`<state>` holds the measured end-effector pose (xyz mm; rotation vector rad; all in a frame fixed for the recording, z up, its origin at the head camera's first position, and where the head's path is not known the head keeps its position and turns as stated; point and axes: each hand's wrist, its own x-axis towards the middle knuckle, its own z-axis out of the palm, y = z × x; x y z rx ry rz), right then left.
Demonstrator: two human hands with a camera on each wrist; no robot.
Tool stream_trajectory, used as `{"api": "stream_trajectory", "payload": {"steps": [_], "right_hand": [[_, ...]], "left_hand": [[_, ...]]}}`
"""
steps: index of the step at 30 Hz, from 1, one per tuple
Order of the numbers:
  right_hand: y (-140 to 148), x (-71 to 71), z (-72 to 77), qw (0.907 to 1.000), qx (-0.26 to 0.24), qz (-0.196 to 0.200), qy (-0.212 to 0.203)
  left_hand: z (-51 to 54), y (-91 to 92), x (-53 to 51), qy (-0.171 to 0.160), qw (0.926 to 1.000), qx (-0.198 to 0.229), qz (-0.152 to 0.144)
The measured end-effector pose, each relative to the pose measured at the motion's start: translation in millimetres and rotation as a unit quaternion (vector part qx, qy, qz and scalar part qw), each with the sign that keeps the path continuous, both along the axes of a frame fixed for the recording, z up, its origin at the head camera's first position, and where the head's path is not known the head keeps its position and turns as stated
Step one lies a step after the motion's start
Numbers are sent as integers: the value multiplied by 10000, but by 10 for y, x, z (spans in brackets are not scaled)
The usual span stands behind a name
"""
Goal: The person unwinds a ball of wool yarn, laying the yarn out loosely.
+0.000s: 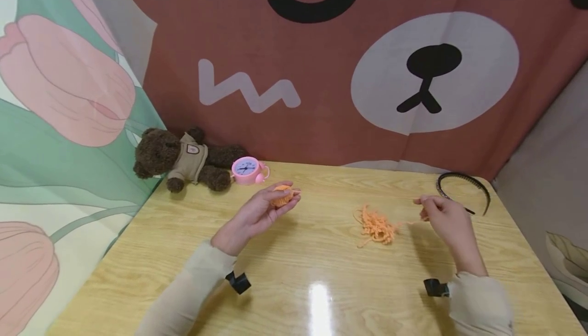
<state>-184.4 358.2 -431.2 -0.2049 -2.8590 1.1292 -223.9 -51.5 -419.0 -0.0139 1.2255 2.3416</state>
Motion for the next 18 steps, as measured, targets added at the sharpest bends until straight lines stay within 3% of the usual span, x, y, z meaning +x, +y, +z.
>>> {"api": "stream_trajectory", "payload": {"steps": [3, 7, 12, 18], "right_hand": [[-209, -58, -36, 9979, 410, 505, -75], [-529, -96, -31, 9958, 506, 748, 161], [-951, -128, -10, 9889, -78, 1452, 300], [-1453, -133, -57, 9622, -924, 2561, -81]], "left_hand": [[18, 50, 27, 27, 9999, 40, -108], [35, 94, 57, 11, 9999, 66, -138], [60, 135, 85, 79, 9997, -41, -236], [82, 230, 125, 207, 9982, -177, -539]]}}
